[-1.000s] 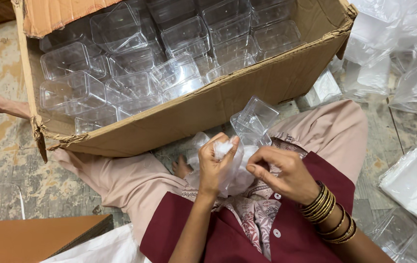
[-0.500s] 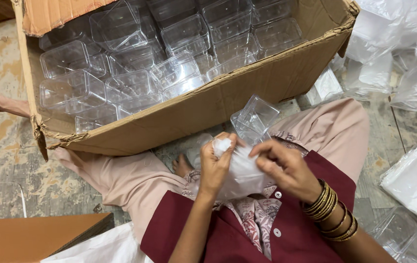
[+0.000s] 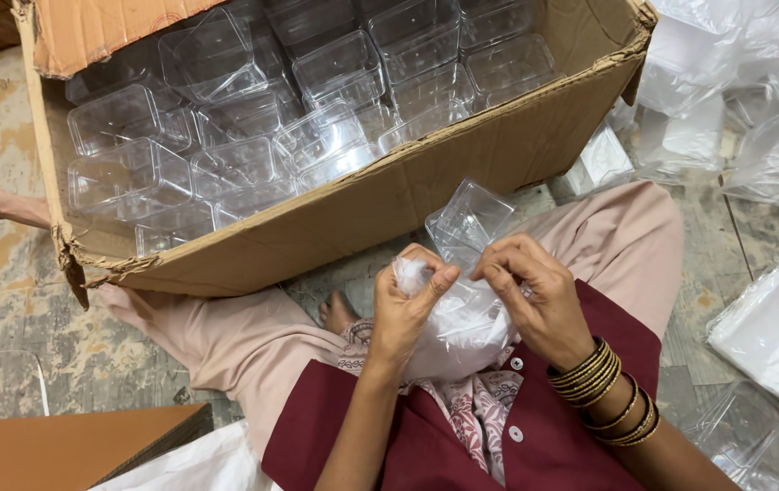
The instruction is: The person sits on the floor and places clear plastic containers one at a time into a plastic bag, then ties the bag closed. The person places the bagged containers into a large cardboard box alongside other bagged containers.
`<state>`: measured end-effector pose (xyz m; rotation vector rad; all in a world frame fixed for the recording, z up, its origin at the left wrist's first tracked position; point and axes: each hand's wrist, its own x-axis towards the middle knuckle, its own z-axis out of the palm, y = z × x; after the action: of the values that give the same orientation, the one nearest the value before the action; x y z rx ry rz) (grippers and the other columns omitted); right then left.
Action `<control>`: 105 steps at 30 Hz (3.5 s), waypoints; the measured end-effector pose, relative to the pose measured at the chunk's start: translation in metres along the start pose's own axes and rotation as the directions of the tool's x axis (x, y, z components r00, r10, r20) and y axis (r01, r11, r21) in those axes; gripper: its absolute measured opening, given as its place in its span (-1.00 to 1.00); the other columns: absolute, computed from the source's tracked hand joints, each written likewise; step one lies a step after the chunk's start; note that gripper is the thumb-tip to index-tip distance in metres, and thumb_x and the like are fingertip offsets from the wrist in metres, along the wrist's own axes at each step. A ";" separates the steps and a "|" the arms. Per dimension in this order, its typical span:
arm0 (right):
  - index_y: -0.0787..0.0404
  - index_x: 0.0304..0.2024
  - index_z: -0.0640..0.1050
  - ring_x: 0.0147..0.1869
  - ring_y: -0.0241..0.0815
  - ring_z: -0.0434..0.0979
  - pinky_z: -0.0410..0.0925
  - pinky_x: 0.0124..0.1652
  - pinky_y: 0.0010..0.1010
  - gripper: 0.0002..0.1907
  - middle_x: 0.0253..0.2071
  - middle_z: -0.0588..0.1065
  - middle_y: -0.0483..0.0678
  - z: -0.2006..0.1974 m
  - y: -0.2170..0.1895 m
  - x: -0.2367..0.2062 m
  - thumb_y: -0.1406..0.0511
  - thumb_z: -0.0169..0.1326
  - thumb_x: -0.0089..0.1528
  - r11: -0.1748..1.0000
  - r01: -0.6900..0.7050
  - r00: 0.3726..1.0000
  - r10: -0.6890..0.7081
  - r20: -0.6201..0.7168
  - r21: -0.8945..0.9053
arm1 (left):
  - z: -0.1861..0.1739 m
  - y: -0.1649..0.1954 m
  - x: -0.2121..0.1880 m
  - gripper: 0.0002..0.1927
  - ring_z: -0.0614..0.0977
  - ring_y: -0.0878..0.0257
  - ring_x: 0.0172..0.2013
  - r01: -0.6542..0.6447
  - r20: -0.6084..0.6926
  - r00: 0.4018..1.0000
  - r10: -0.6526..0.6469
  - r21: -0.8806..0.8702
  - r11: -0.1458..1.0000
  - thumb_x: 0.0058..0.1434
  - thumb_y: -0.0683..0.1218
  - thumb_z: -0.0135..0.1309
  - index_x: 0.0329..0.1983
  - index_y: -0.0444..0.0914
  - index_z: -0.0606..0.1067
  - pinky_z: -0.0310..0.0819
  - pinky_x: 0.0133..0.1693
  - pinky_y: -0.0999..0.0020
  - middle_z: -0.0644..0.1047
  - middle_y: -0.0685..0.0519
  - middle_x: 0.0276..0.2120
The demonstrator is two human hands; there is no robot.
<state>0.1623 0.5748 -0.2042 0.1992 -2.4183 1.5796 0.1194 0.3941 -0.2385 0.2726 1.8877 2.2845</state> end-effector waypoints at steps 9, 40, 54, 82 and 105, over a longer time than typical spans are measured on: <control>0.28 -0.22 0.60 -0.42 -0.44 0.55 0.39 -0.42 -0.57 -0.84 -0.42 0.58 -0.17 0.011 0.007 -0.002 0.28 0.11 0.32 0.998 -0.070 0.997 0.070 0.035 0.005 | 0.001 -0.023 -0.004 -0.66 0.35 0.47 -0.41 0.044 -0.031 0.998 -0.048 -0.119 0.992 0.43 -0.06 0.20 -0.46 -0.27 0.45 0.20 -0.34 0.54 0.37 0.23 -0.47; 0.31 -0.24 0.61 -0.37 -0.42 0.58 0.44 -0.37 -0.52 -0.83 -0.43 0.61 -0.11 0.011 0.024 -0.005 0.30 0.10 0.32 0.988 -0.124 0.992 0.123 0.012 0.092 | 0.006 -0.028 -0.005 -0.81 0.32 0.54 -0.46 0.096 -0.066 0.992 -0.108 -0.167 0.981 0.30 -0.14 0.30 -0.37 -0.24 0.52 0.13 -0.43 0.59 0.43 0.28 -0.48; 0.30 -0.32 0.53 -0.55 -0.39 0.36 0.28 -0.51 -0.51 -0.80 -0.58 0.45 -0.11 0.009 0.019 -0.005 0.28 0.06 0.33 0.984 -0.146 0.989 0.143 0.034 0.103 | 0.007 -0.026 -0.006 -0.73 0.28 0.56 -0.42 0.089 0.009 0.996 -0.089 -0.207 0.974 0.46 -0.09 0.21 -0.39 -0.18 0.48 0.09 -0.40 0.59 0.36 0.32 -0.45; 0.29 0.11 0.45 -0.31 -0.31 0.24 0.24 -0.33 -0.55 -0.53 -0.13 0.37 -0.05 -0.042 0.030 0.012 0.50 -0.02 0.12 0.931 -0.061 0.997 0.076 -0.028 0.361 | -0.015 -0.036 -0.001 -0.85 0.58 0.36 -0.28 0.121 0.085 0.991 -0.105 -0.218 0.968 0.24 -0.22 0.10 -0.13 -0.32 0.58 0.44 -0.23 0.44 0.61 0.03 -0.29; 0.33 0.09 0.49 0.00 0.16 0.53 0.39 -0.02 -0.20 -0.58 -0.04 0.49 0.19 0.013 0.088 0.017 0.56 -0.09 0.17 0.975 0.107 0.985 -0.077 0.155 -0.196 | -0.030 -0.125 0.041 -0.88 0.56 0.34 -0.47 -0.065 -0.117 0.976 0.181 0.640 0.766 0.13 -0.19 0.14 -0.43 -0.37 0.55 0.39 -0.44 0.21 0.57 -0.13 -0.55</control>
<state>0.1228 0.5983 -0.2818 0.3958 -2.6205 1.3091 0.0739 0.3985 -0.3654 0.2893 2.7725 1.6867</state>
